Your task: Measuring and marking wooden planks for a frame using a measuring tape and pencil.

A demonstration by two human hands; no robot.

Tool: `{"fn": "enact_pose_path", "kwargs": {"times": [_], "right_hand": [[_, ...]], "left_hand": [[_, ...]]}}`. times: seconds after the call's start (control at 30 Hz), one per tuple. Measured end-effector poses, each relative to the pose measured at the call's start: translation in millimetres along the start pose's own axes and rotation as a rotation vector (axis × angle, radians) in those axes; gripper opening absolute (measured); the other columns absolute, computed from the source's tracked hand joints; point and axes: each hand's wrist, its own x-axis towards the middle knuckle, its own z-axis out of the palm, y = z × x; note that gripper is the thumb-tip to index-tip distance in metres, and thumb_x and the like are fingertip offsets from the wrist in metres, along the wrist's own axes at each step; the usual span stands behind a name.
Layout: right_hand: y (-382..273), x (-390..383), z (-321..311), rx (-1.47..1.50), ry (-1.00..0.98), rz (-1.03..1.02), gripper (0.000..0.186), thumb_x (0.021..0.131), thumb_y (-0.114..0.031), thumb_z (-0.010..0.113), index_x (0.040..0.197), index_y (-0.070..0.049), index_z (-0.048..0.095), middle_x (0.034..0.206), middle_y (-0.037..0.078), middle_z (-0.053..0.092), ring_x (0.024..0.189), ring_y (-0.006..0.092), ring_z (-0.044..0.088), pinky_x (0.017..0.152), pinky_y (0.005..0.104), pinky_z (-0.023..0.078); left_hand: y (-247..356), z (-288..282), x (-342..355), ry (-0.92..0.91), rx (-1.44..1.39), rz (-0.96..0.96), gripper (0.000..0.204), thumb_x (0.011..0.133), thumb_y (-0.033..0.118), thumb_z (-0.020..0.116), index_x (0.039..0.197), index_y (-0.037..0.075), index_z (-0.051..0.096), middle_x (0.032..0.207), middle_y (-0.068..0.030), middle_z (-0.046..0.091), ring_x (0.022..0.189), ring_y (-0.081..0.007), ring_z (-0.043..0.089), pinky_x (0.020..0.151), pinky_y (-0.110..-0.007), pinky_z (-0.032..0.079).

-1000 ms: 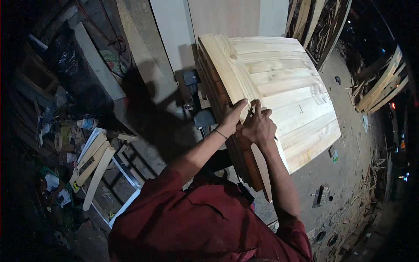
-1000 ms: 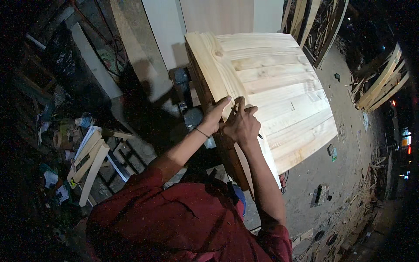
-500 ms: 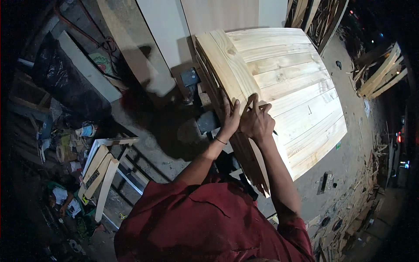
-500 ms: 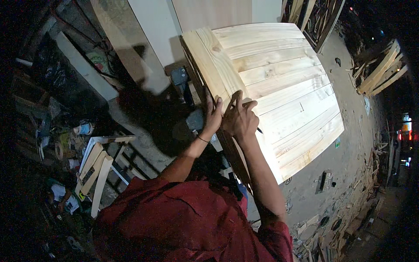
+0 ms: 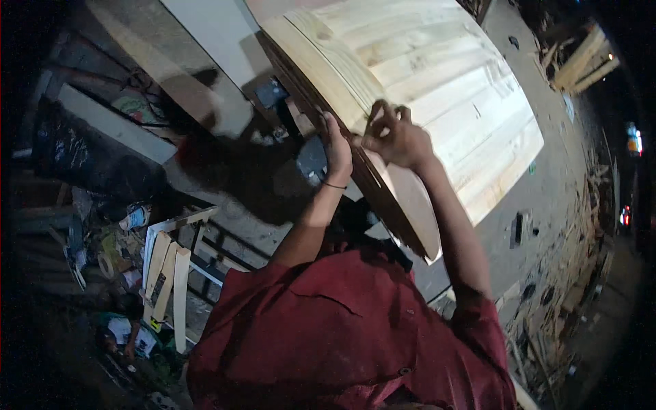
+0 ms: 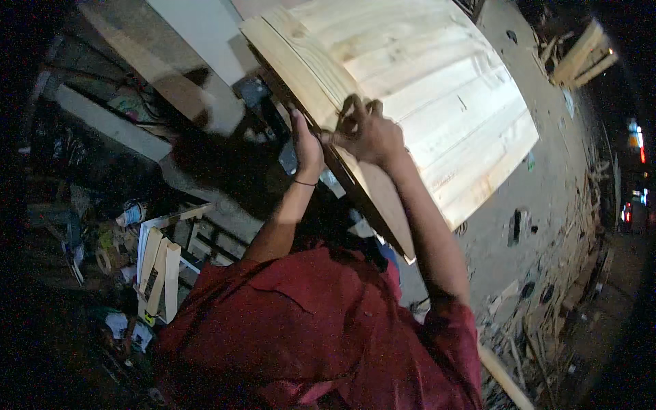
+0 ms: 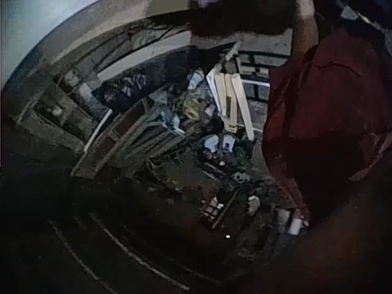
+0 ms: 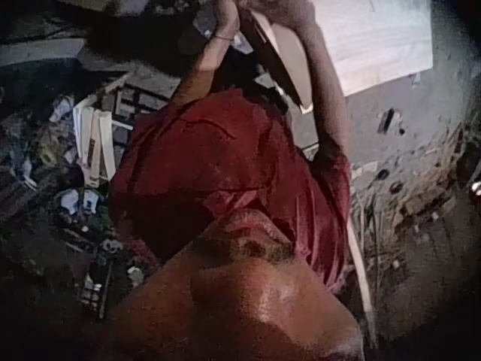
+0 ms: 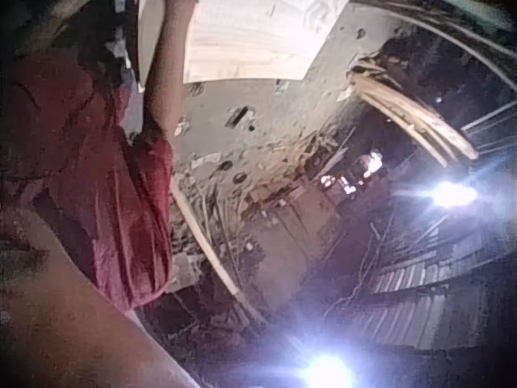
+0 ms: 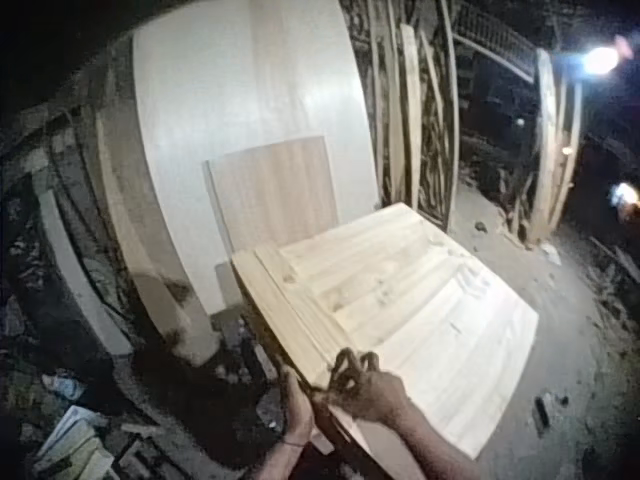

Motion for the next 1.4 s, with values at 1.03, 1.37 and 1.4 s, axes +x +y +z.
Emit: {"fn": "enact_pose_path", "kwargs": {"times": [1.03,1.37,1.4], "right_hand": [[48,40,-34,-0.166,0.16,0.056,0.059,0.092,-0.061,0.062,0.101,-0.005,0.076,0.097,0.02,0.076,0.091,0.0378,0.074,0.079,0.0474,0.06],[51,33,-36,-0.104,0.145,0.033,0.054,0.092,-0.056,0.061,0.103,-0.005,0.074,0.096,0.022,0.075,0.093,0.0406,0.072,0.083,0.0496,0.058],[49,34,-37,-0.092,0.109,0.05,0.054,0.092,-0.055,0.061,0.102,-0.004,0.074,0.096,0.022,0.075,0.092,0.0407,0.072,0.083,0.0502,0.058]], "left_hand": [[-32,73,-21,0.011,0.146,0.304,0.067,0.111,0.021,0.035,0.163,-0.001,0.0,0.169,-0.0288,0.01,0.153,-0.0371,0.025,0.123,-0.042,0.024],[-38,71,-17,0.046,0.231,0.268,0.068,0.11,0.023,0.038,0.163,-0.001,0.006,0.166,-0.0319,0.015,0.152,-0.0397,0.027,0.124,-0.044,0.024],[-40,72,-15,0.045,0.193,0.235,0.067,0.109,0.024,0.038,0.163,-0.001,0.006,0.166,-0.032,0.017,0.151,-0.0399,0.028,0.124,-0.044,0.023]]}}
